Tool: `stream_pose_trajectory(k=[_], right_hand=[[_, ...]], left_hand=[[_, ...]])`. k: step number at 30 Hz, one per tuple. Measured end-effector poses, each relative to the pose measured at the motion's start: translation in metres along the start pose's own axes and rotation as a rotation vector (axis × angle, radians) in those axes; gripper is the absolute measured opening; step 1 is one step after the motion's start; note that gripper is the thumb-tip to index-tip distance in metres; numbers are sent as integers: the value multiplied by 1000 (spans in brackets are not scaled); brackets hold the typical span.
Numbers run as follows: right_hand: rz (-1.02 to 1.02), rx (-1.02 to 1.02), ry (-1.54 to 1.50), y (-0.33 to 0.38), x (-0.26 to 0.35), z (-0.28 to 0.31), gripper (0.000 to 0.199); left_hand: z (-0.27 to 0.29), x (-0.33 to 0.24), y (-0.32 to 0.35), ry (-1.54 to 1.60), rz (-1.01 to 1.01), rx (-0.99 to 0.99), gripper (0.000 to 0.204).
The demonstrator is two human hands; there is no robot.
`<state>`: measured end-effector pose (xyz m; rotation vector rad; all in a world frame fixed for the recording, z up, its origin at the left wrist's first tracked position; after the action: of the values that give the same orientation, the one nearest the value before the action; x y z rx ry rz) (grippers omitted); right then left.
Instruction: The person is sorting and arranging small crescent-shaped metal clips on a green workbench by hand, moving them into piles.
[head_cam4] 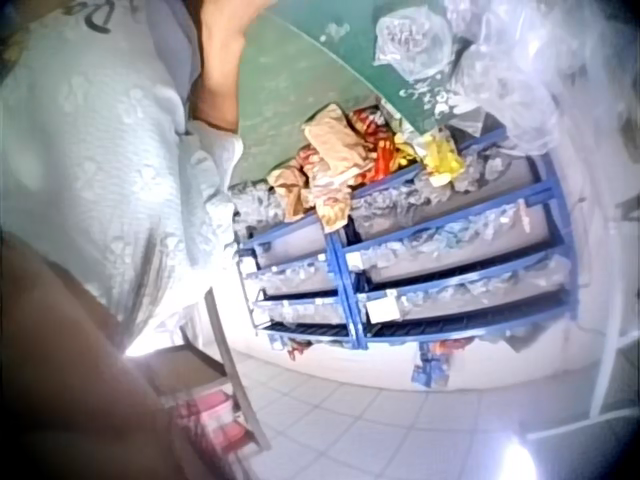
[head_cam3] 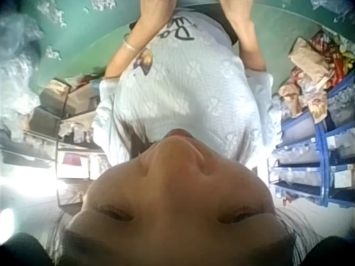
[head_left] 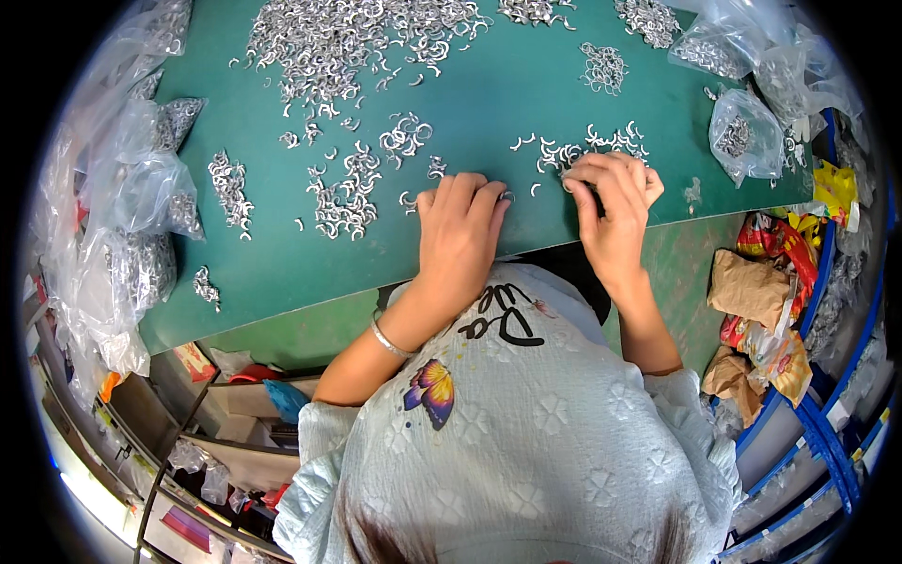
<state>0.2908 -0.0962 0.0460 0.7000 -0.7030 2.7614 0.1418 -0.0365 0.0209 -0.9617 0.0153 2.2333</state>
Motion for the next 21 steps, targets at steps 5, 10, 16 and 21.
stream_pose_trajectory(k=[5, 10, 16, 21], right_hand=[[-139, -105, -114, -22, -33, 17, 5], [-135, -278, 3, -88, -95, 35, 10], [-56, -225, 113, -120, -104, 38, 9], [-21, 92, -167, -63, -29, 15, 11]], left_hand=[[-1, -3, -3, 17, -15, -22, 21], [-4, -4, -3, 28, -22, -22, 20], [-4, -3, -5, 62, -21, -47, 22], [1, 1, -3, 86, 18, -40, 28]])
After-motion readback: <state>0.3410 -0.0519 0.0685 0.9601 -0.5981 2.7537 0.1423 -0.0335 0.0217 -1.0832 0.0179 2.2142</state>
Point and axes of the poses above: each hand's wrist, its own y-axis away from the middle knuckle, its own z-axis out of the back of the hand, x = y × z, the point moved 8 cm from there along -y, towards the middle knuckle, and after that the axes turned 2 degrees about -x, right-handed, at the moved point
